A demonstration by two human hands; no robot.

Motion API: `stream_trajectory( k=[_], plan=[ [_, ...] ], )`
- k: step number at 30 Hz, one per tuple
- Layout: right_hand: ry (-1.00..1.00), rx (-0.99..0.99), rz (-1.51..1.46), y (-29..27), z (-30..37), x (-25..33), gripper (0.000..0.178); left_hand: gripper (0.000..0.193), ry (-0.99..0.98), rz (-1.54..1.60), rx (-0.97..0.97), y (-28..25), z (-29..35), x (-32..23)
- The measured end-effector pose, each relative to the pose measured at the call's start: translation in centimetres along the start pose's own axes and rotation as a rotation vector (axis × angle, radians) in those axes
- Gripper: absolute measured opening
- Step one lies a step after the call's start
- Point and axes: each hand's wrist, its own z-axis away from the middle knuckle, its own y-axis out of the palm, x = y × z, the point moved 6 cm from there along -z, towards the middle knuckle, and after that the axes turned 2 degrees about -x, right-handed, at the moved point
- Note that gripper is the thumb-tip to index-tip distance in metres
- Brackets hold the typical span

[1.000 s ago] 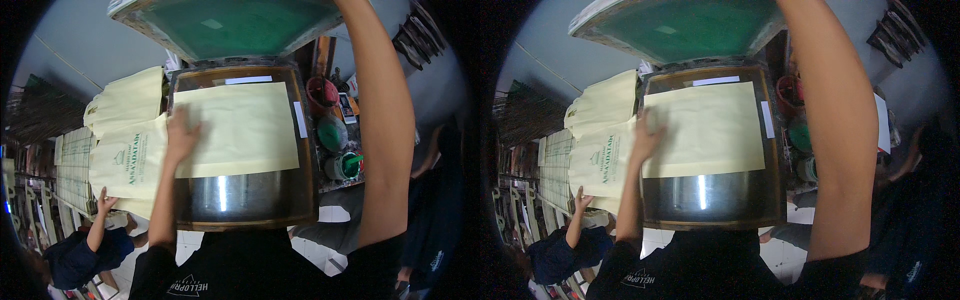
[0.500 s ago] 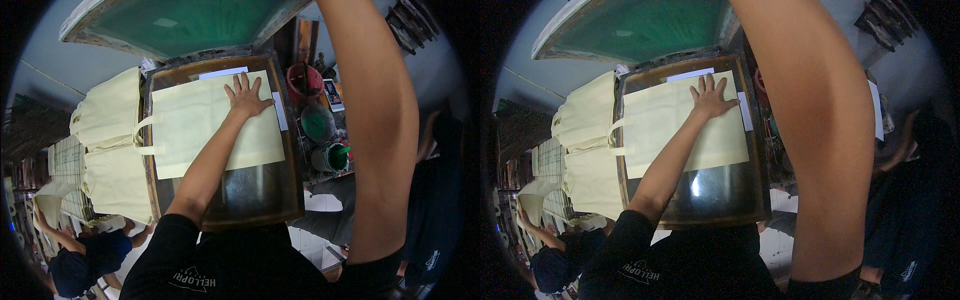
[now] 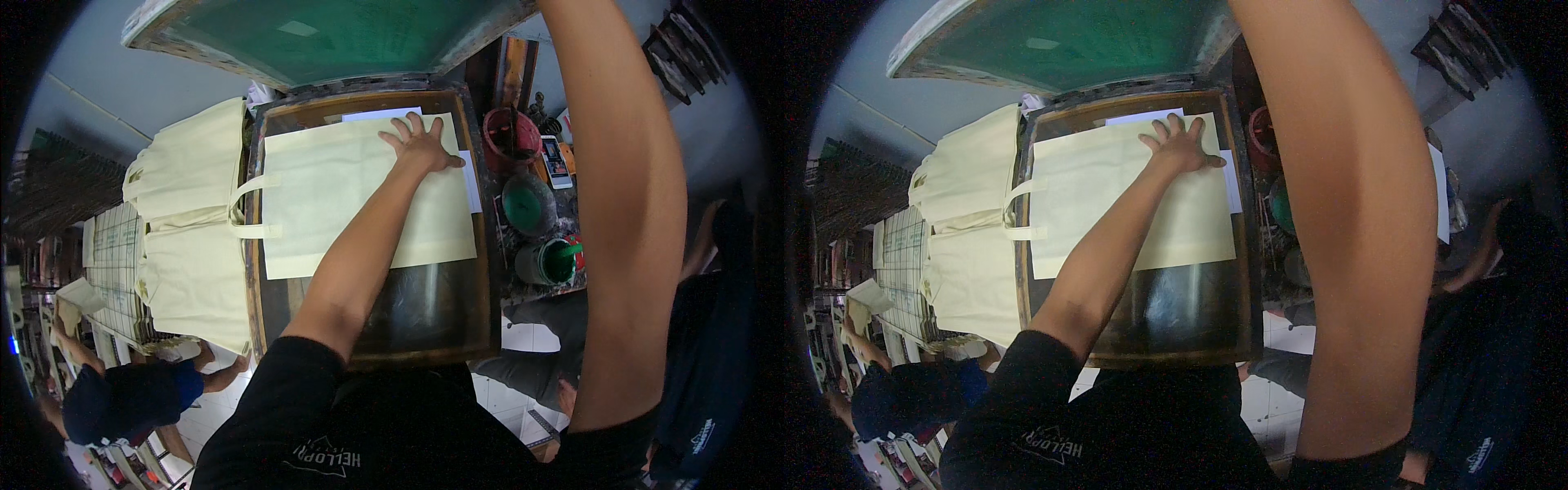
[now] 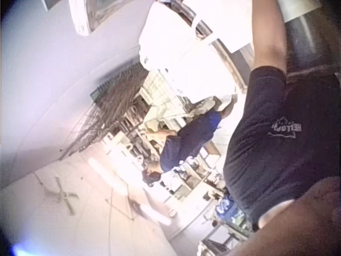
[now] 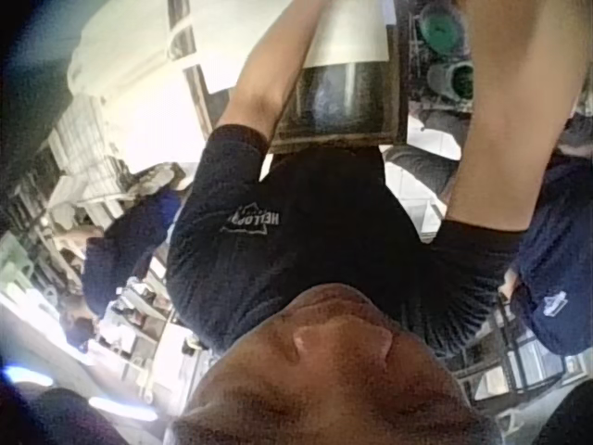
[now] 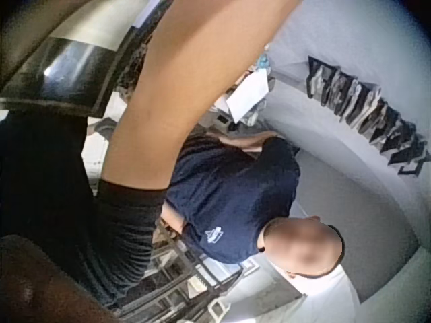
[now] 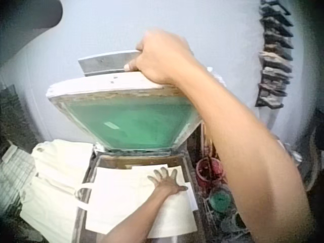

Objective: The person performs screen printing on yellow tote bags by placing each bag on the printing surface, lowering the screen, and using a squeegee to apply green ink before removing the bag and handing it off.

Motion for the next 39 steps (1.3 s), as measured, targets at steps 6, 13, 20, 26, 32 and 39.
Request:
stream_trajectory(
  k=[6,13,20,26,32,39],
  plan=[
    [0.144,0.133,-0.081,0.2,5.7,1.5,0.032,0.083,0.339,0.752,-0.388,-6.4,8.3,2.1],
    [0.089,0.085,-0.418,3.2,25.9,7.5,0.014,0.027,0.299,1.702,-0.16,0.0,30.1,12.5],
    [0.001,0.348,-0.308,11.8,35.4,10.8,0.016,0.029,-0.201,1.678,0.066,12.0,30.9,14.1],
    [0.077,0.526,-0.382,10.6,33.6,8.5,0.014,0.029,-0.148,1.694,0.07,11.6,30.8,14.5],
    [0.01,0.511,-0.353,8.3,36.0,12.7,0.01,0.024,-0.178,1.684,0.083,11.8,30.9,14.3],
    [-0.081,0.493,-0.191,15.3,34.1,8.7,0.012,0.019,-0.158,1.75,0.062,11.9,31.3,14.1]
  ],
)
